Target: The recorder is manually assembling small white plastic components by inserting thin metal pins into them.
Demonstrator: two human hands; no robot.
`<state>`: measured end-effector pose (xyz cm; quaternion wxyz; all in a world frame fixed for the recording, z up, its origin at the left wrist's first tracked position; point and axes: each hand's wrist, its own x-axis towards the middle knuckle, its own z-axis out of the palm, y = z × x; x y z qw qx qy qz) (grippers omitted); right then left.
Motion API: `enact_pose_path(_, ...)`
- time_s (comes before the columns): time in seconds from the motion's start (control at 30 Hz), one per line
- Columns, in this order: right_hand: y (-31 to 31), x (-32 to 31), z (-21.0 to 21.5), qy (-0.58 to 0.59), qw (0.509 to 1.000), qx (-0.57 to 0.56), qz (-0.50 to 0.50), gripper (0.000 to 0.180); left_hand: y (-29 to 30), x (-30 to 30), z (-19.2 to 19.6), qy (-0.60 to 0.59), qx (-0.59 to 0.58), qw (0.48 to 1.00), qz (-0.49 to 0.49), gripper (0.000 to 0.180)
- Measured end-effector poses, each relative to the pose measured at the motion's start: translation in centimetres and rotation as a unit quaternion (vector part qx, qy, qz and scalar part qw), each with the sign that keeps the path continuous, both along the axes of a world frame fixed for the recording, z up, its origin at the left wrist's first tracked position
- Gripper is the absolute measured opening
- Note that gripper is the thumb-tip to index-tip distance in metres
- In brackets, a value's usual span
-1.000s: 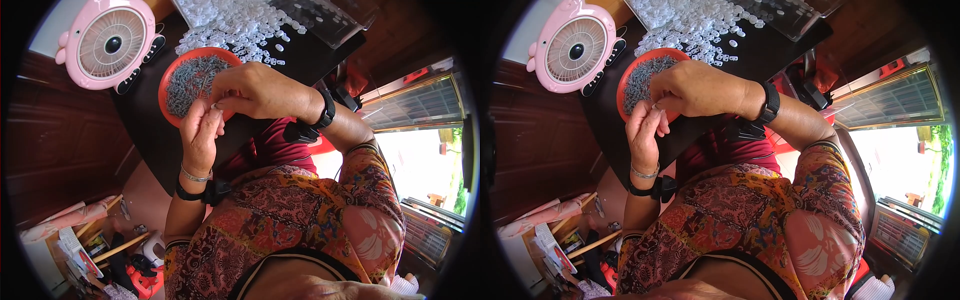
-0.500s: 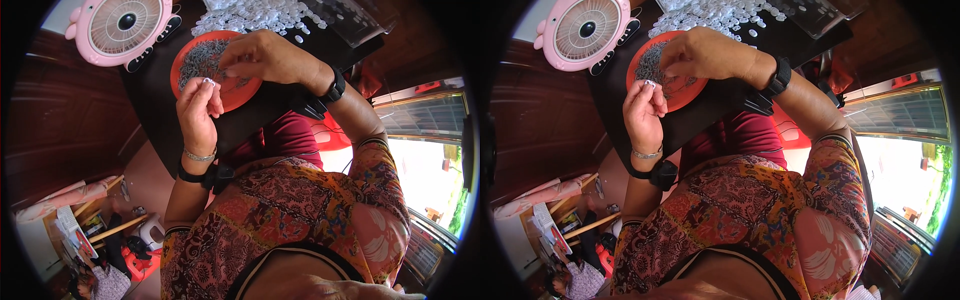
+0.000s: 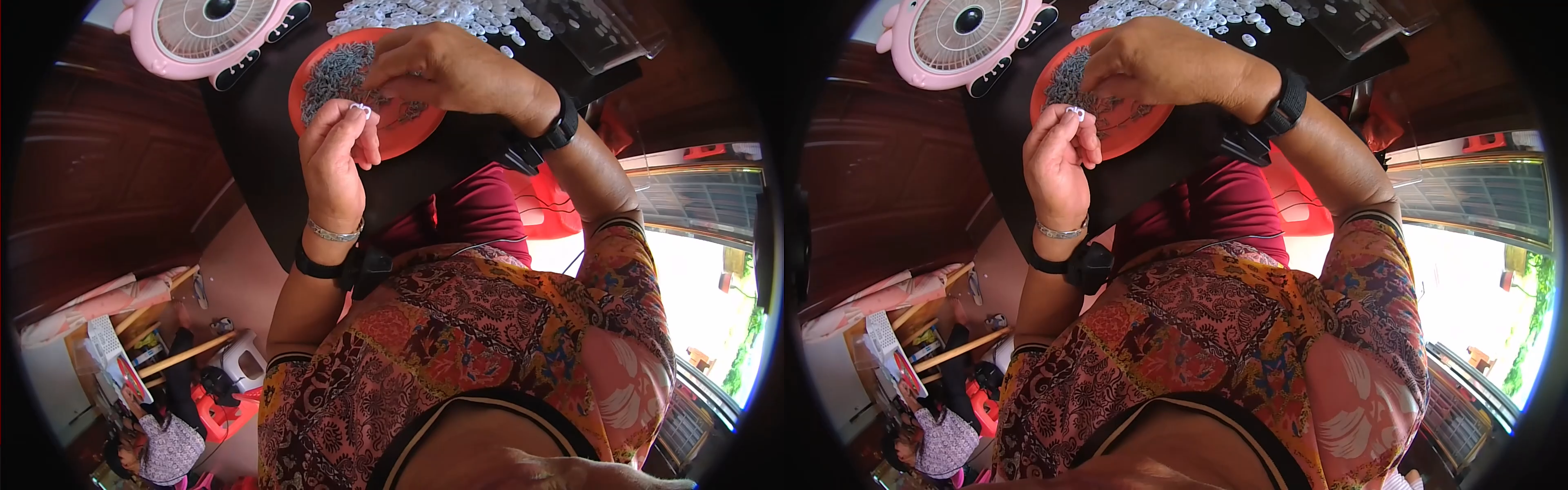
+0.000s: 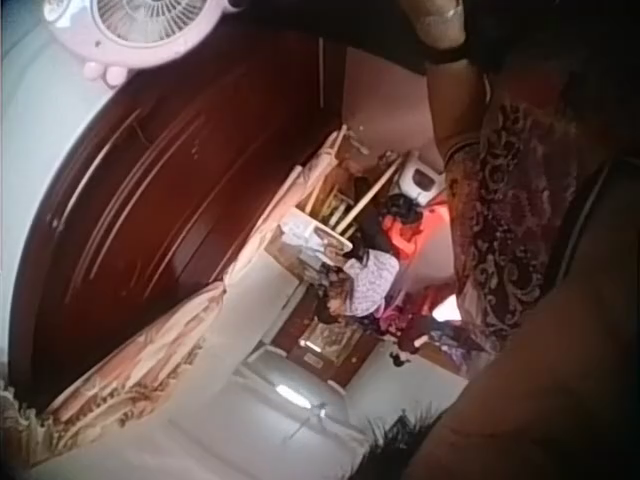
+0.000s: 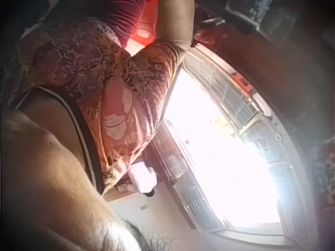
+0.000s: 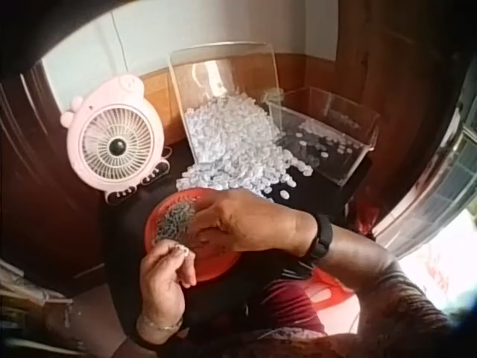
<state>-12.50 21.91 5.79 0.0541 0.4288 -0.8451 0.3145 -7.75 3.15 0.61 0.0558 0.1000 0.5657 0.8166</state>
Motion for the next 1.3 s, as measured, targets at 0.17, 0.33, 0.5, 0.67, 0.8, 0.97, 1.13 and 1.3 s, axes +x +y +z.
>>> enact_pose_path(0.17, 0.2, 0.1, -1.4, 0.090, 0.980, 0.173, -0.034, 0.007, 0.0, 0.0, -0.2, -0.019, 0.017, 0.999, 0.020, 0.018)
enact_pose_path(0.33, -0.3, -0.3, -2.7, 0.152, 0.953, 0.260, -0.032, 0.011, 0.2, 0.1, -0.1, -0.016, 0.015, 0.999, 0.026, 0.019)
enact_pose_path(0.5, -0.7, -0.6, -3.6, 0.133, 0.948, 0.287, -0.032, 0.015, 0.3, 0.1, 0.2, -0.012, 0.010, 1.000, 0.015, 0.019)
enact_pose_path(0.67, -0.6, -0.5, -3.8, 0.083, 0.960, 0.262, -0.043, 0.016, 0.5, 0.1, 0.1, -0.012, 0.013, 1.000, -0.006, 0.018)
enact_pose_path(0.8, 0.2, -0.8, -3.4, 0.072, 0.978, 0.190, -0.048, 0.017, 0.3, 0.2, 0.2, -0.010, -0.018, 1.000, -0.010, 0.018)
enact_pose_path(0.97, 0.6, -0.2, -2.3, -0.129, 0.984, -0.072, -0.104, 0.020, 0.3, 0.4, 0.2, 0.011, -0.030, 0.999, -0.025, 0.018)
enact_pose_path(1.13, 0.1, 1.1, -2.5, -0.273, 0.934, -0.226, -0.057, 0.016, 0.5, 0.6, 0.5, 0.026, -0.052, 0.998, -0.020, 0.017)
enact_pose_path(1.3, -0.4, 2.1, -1.9, -0.406, 0.858, -0.311, -0.055, 0.016, 0.6, 0.7, 0.5, 0.033, -0.043, 0.998, -0.017, 0.017)
